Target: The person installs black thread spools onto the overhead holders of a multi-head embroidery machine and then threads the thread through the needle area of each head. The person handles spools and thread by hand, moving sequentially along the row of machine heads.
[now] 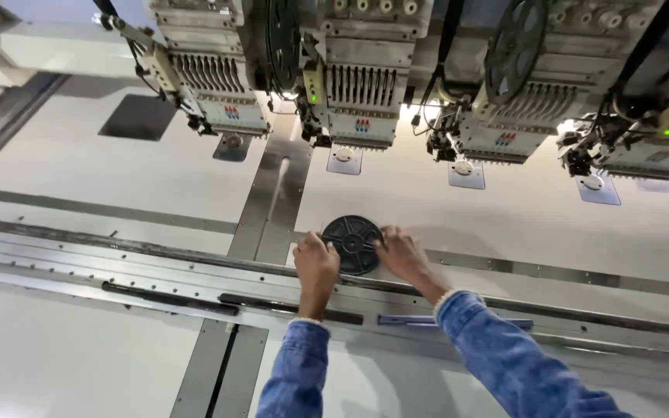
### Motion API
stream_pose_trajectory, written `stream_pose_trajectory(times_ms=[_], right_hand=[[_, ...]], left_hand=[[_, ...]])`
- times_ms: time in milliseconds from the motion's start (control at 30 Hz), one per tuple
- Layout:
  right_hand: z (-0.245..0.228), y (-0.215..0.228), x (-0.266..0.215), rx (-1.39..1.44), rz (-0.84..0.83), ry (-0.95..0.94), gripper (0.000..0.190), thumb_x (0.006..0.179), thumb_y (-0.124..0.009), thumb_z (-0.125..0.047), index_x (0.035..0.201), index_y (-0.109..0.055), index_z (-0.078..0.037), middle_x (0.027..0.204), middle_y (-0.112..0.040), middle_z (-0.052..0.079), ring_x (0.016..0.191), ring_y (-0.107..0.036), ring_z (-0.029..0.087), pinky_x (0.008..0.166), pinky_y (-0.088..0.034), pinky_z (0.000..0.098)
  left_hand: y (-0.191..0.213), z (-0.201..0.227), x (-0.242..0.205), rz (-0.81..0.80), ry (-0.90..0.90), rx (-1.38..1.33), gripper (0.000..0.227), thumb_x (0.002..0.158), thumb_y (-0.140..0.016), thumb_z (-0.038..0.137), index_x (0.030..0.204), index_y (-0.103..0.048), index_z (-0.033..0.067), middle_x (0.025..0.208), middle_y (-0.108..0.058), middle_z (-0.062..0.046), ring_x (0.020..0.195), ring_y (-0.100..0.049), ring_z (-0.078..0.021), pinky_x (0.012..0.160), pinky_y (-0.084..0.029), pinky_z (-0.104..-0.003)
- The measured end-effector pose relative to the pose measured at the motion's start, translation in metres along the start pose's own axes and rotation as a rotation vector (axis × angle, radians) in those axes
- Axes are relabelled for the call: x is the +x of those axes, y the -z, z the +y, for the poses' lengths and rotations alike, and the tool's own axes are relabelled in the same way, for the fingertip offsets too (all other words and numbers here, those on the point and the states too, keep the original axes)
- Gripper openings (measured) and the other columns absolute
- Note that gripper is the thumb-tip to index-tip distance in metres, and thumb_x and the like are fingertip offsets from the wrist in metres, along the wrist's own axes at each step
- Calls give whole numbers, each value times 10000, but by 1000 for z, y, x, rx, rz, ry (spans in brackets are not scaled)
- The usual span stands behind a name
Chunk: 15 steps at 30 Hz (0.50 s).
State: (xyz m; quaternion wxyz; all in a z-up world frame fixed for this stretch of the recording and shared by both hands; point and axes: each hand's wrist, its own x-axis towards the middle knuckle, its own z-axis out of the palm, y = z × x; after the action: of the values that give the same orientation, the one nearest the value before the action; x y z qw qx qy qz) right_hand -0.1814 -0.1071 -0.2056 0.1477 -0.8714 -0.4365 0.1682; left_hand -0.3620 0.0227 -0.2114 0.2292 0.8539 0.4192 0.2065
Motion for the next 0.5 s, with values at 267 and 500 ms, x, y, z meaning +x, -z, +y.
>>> stream_pose_trajectory(times_ms=[267,500], right_hand=[[9,-28,2,561,-2,-223,704,898,-668,-390,1493,-433,-97,1365,-520,170,1269,-588,316,1041,-549,453],[-40,66,-56,814,140,-73,620,915,-697,-201,1484,-496,-58,1212,-532,154,1015,-642,249,819,-676,331]], left_hand=[[-35,-2,0,-127,268,-181,551,935,-609,204,1417,-452,-12,1196,-641,-220,1137,-647,-337,1012,-512,-407],[-24,-1,-7,-162,376,-735,597,892,-762,262,1384,-572,-18,1025,-746,-266,938,-750,-365,759,-606,-380]])
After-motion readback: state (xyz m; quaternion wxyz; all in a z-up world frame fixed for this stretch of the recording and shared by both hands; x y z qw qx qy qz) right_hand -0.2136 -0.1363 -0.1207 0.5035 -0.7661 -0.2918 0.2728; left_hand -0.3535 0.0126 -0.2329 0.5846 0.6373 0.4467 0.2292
